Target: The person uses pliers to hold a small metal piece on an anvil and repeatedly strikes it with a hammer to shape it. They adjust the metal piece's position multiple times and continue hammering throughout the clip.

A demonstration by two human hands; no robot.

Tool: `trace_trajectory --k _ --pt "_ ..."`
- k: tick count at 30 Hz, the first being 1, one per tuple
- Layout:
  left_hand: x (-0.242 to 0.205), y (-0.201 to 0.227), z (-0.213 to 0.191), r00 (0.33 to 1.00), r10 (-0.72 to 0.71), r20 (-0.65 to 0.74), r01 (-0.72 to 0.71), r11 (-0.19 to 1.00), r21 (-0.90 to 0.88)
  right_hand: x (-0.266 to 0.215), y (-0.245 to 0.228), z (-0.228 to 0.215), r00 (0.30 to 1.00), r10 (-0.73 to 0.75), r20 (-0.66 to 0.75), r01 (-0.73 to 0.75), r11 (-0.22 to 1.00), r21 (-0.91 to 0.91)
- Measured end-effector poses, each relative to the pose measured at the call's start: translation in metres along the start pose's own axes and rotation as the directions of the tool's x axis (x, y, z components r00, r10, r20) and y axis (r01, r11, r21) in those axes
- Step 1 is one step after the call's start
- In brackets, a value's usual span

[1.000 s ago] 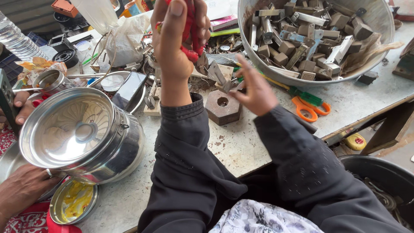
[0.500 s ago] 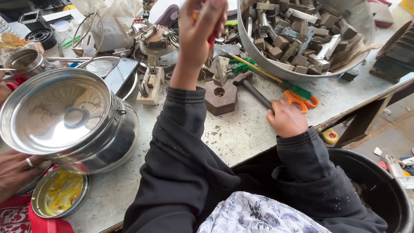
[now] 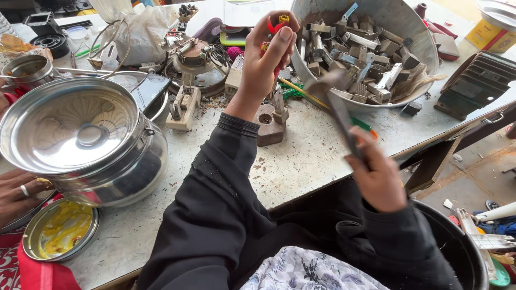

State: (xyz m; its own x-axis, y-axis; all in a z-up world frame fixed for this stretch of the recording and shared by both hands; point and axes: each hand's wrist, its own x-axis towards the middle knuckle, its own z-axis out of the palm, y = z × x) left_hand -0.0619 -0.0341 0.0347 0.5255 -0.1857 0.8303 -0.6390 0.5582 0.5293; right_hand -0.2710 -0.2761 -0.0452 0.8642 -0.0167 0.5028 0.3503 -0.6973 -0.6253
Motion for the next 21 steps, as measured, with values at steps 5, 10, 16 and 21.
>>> trace_trajectory --k 5,10,16,21 --pt "0.0 -0.009 -0.015 0.999 0.033 -0.022 -0.032 0.999 0.032 -0.003 -0.026 -0.023 0.931 -0.095 -0.352 0.258 0.854 0.452" --pt "-0.001 -0.007 -0.021 0.996 0.005 -0.089 -0.015 0.994 -0.11 0.024 0.012 0.019 0.972 -0.141 0.188 0.183 0.957 -0.227" --pt "0.001 -0.005 -0.014 0.993 -0.009 -0.122 -0.006 0.993 -0.118 0.024 0.001 -0.013 0.966 -0.234 0.109 0.24 0.97 -0.042" --pt "-0.004 -0.015 -0.027 0.982 -0.085 -0.169 0.045 0.973 -0.227 0.011 -0.014 -0.012 0.981 0.05 -0.187 -0.017 0.984 0.175"
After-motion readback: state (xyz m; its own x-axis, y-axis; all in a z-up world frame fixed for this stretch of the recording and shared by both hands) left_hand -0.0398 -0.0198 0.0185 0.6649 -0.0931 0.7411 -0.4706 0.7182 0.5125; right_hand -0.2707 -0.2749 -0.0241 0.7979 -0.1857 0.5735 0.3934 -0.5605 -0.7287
